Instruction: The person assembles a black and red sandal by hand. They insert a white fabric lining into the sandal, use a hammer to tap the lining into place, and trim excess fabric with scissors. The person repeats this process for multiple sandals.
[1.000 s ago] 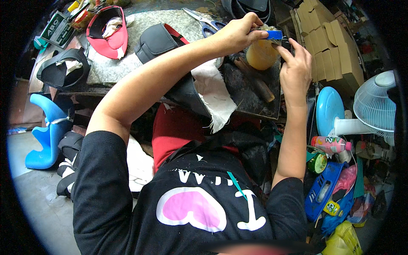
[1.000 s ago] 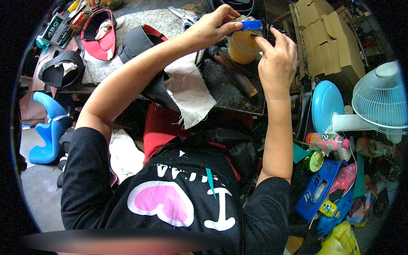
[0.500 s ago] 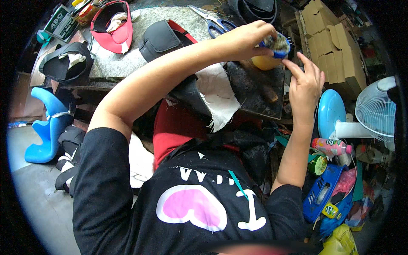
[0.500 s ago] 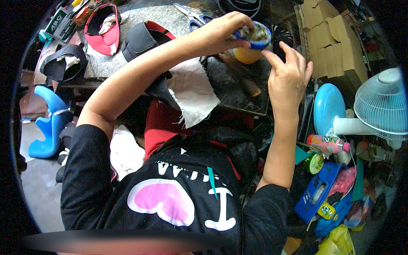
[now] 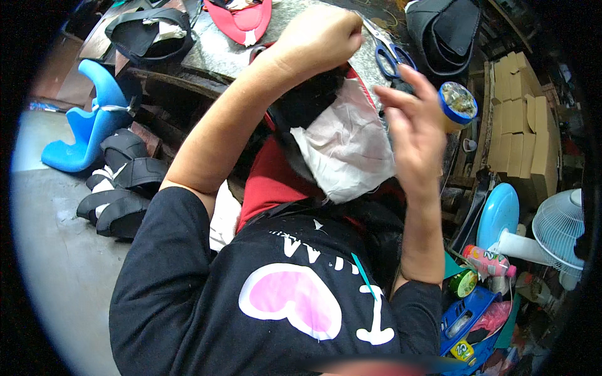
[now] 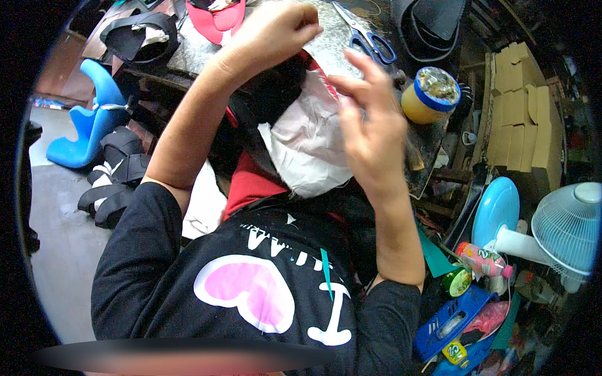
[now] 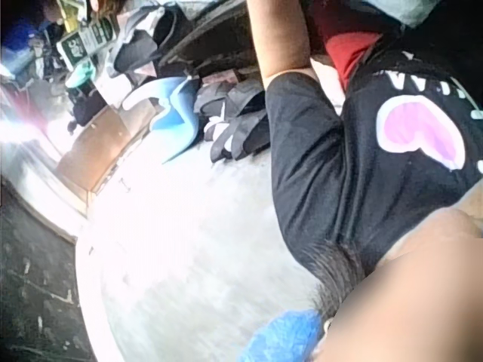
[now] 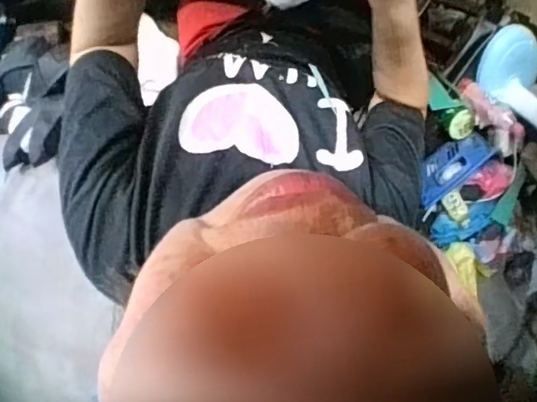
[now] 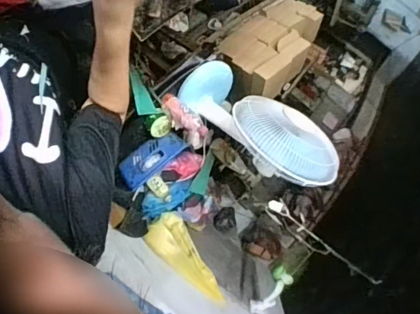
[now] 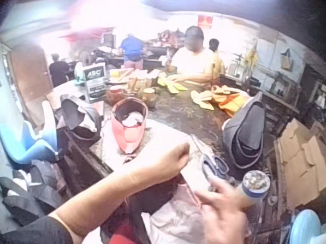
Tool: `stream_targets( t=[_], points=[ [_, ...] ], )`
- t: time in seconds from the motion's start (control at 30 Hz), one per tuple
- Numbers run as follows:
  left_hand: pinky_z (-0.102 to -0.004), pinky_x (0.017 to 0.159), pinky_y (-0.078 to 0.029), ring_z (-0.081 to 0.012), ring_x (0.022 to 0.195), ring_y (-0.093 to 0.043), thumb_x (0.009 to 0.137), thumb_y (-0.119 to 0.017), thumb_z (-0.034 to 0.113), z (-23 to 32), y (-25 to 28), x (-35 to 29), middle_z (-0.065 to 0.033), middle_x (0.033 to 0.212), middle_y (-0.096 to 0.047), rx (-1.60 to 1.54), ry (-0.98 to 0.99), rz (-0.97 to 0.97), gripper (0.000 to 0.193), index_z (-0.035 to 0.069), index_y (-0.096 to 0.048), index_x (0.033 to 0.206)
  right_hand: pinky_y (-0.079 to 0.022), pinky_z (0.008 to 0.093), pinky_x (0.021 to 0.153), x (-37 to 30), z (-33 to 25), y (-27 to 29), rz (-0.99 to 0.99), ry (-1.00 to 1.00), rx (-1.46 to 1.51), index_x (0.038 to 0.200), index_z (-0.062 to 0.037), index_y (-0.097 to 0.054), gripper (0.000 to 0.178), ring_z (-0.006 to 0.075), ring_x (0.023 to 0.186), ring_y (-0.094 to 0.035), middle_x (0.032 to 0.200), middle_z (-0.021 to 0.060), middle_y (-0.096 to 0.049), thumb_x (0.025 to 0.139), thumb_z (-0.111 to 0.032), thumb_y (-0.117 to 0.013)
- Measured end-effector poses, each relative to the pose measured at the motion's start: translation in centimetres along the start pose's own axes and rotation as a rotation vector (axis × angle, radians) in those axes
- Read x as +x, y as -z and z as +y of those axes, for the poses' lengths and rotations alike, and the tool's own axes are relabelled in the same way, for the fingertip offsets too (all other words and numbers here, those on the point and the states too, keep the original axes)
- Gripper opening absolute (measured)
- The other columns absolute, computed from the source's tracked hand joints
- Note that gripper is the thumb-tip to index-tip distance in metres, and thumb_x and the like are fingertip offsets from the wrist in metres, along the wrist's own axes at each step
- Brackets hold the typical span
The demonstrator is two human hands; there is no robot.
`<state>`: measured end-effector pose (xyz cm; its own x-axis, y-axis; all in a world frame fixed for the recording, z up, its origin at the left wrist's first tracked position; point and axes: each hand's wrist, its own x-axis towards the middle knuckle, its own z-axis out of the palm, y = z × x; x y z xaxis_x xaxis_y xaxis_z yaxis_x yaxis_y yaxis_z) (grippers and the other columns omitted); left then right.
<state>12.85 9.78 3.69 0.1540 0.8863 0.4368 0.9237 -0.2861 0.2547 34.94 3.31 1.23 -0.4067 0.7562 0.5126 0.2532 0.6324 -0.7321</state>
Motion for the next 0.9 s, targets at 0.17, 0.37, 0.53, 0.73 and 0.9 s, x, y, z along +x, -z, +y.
stream_targets(
  t=[0.17,0.37,0.53,0.73,0.9],
  points=[
    [-0.0467,0.074,-0.055,-0.0385,0.080,-0.070,0.089,-0.069,0.030,-0.4,0.8,-3.4,-0.0187,0.081,-0.070,-0.269,-0.059,0.191,0.026,0.004,-0.071,0.090,-0.054,0.0447,0.086,0.7,3.4,-4.1,-0.032,0.043,-0.216,0.154,-0.0142,-0.040,0.072,0.0316,0.096,-0.069,0.100,0.0123,-0.074,0.089,-0.003,-0.068],
    [-0.0464,0.072,-0.055,-0.0385,0.079,-0.070,0.082,-0.076,0.042,-0.3,-0.2,-4.7,-0.0202,0.080,-0.070,-0.028,-0.089,-0.327,0.042,0.001,-0.071,0.087,-0.053,0.0389,0.093,0.4,4.8,-3.9,-0.065,0.011,-0.334,0.155,-0.0114,-0.039,0.071,0.0274,0.102,-0.069,0.103,0.0110,-0.075,0.090,-0.004,-0.068],
    [-0.0478,0.075,-0.055,-0.0386,0.083,-0.071,0.083,-0.068,0.021,-1.6,-3.0,-4.3,-0.0212,0.082,-0.070,0.024,-0.125,-0.177,0.021,0.000,-0.072,0.087,-0.052,0.0380,0.095,0.9,5.3,-4.3,-0.117,-0.139,-0.167,0.143,-0.0134,-0.055,0.056,0.0269,0.102,-0.067,0.112,0.0111,-0.070,0.089,-0.008,-0.068],
    [-0.0463,0.075,-0.056,-0.0388,0.083,-0.071,0.084,-0.065,0.016,-2.0,-2.8,-4.1,-0.0215,0.083,-0.070,0.024,-0.088,-0.223,0.017,0.001,-0.072,0.085,-0.047,0.0381,0.095,1.3,5.5,-5.0,-0.216,-0.046,-0.551,0.125,-0.0184,-0.071,0.038,0.0273,0.109,-0.061,0.109,0.0075,-0.065,0.088,-0.025,-0.072],
    [-0.0458,0.078,-0.058,-0.0386,0.087,-0.073,0.082,-0.066,0.014,-2.3,-2.2,-4.3,-0.0230,0.086,-0.072,-0.056,-0.074,-0.212,0.018,-0.002,-0.074,0.086,-0.047,0.0286,0.098,1.4,5.7,-4.9,-0.170,-0.318,0.013,0.122,-0.0047,-0.069,0.026,0.0143,0.110,-0.059,0.109,0.0045,-0.059,0.100,-0.017,-0.065]
  ],
)
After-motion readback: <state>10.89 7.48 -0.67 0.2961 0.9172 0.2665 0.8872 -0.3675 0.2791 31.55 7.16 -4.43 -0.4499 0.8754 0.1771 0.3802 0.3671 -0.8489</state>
